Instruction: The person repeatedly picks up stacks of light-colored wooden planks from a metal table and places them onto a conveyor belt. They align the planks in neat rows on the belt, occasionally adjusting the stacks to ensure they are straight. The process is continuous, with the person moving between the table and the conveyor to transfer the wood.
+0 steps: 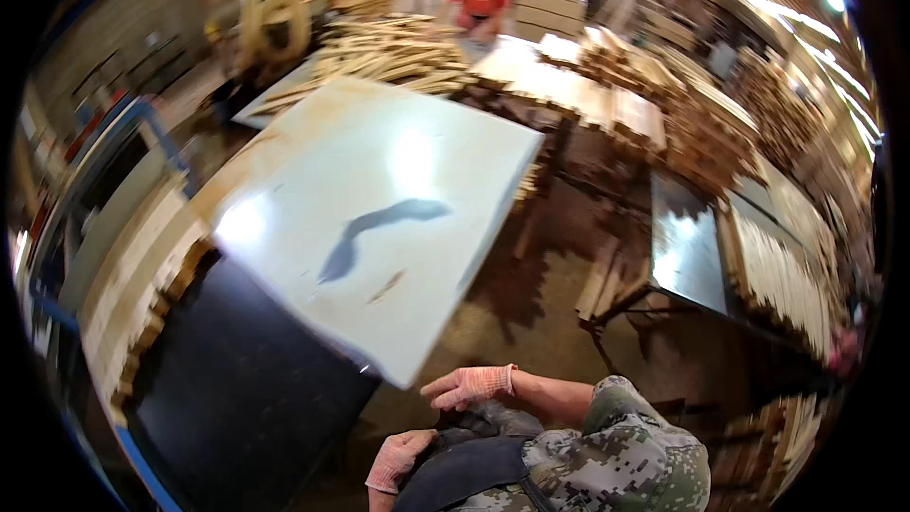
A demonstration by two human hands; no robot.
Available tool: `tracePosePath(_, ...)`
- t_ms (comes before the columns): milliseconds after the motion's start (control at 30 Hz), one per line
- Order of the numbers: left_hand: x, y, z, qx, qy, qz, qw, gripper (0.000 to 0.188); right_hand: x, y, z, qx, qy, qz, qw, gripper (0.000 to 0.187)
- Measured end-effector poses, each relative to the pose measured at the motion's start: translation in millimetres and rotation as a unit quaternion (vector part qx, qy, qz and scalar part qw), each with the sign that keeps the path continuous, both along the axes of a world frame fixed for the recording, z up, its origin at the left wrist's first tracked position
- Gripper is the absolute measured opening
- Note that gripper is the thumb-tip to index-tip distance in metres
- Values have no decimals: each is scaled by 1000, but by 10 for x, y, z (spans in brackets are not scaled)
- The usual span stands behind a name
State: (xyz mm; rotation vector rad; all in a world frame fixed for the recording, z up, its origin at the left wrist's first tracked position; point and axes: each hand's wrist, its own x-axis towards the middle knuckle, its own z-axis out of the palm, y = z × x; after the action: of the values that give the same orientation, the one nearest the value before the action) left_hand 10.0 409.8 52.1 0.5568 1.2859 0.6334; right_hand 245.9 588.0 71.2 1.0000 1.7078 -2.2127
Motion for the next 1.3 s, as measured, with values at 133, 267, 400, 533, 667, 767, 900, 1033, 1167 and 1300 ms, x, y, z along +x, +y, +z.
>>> tracePosePath(133,810,918,94,2,76,-153,985,40,1759,25,-1272,227,-78,-186,953,45)
tracePosePath(267,1549,1745,-133,80,72,-237,966,41,2990,-102,-1722,-78,-167,-489,853,16)
tracePosePath(400,2428,2422,-259,131,63,-298,943,43,3673,-286,-1934,-122,-137,-607,773,19)
tracePosePath(533,3195,2931,-88,101,68,-406,906,44,3936,-294,-1925,-91,-162,-628,756,21)
tracePosePath(667,3522,3438,-313,89,91,-487,864,45,3955,-349,-2272,-196,-106,-707,671,21)
tracePosePath(767,3745,3896,-439,92,106,-515,846,50,4008,-263,-2454,-229,-122,-722,641,27)
tracePosePath(900,4158,4663,-348,137,90,-538,827,53,4384,164,-2723,-220,-166,-703,656,26)
tracePosePath(1033,4617,5560,-662,187,79,-556,806,52,4785,935,-2340,-223,-218,-716,624,24)
tracePosePath(1167,5269,6574,-406,195,72,-536,818,53,5511,1817,-2231,-120,-139,-724,665,12)
tracePosePath(1300,5722,7376,-187,204,101,-540,810,61,5858,2790,-2070,-198,-3,-817,542,18)
